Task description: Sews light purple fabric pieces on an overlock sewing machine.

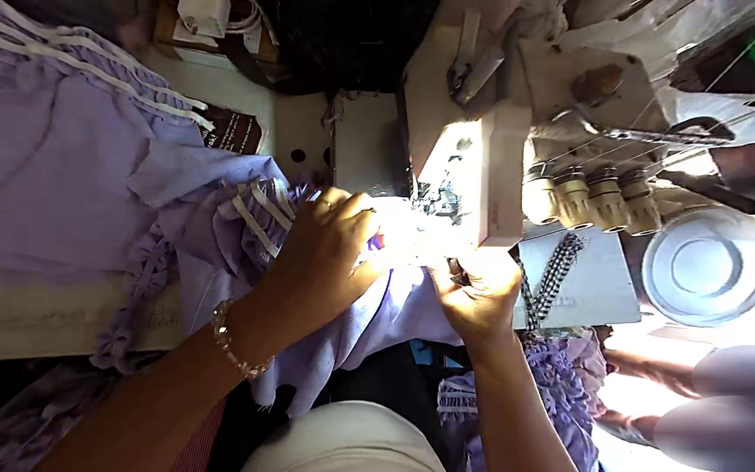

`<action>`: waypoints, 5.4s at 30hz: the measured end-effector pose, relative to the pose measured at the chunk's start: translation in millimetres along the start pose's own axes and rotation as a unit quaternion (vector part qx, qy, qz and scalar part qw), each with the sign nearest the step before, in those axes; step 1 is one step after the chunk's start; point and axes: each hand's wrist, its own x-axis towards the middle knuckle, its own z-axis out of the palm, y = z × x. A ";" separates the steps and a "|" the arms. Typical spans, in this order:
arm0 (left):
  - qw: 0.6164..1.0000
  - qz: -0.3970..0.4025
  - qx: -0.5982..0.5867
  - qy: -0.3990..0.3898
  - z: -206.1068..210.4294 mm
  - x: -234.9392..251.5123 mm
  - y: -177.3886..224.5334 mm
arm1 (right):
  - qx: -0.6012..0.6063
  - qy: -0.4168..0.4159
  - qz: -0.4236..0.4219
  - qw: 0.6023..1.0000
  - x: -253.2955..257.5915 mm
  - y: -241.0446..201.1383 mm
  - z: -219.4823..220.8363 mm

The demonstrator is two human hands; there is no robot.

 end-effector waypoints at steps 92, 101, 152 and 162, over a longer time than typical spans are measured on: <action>0.940 0.076 0.312 0.112 49.6 -22.8 64.1 | -0.081 0.003 0.180 0.980 17.7 -12.9 -3.1; 0.943 0.035 0.312 0.109 56.8 -21.8 72.2 | -0.073 0.046 0.202 0.976 14.6 -11.5 4.4; 0.941 0.038 0.322 0.094 50.4 -24.3 57.2 | 0.247 0.027 0.184 0.951 -65.3 -27.7 6.5; 0.921 0.043 0.376 0.087 61.5 -34.8 65.2 | 0.148 -0.197 0.180 0.952 -33.2 -33.3 -18.6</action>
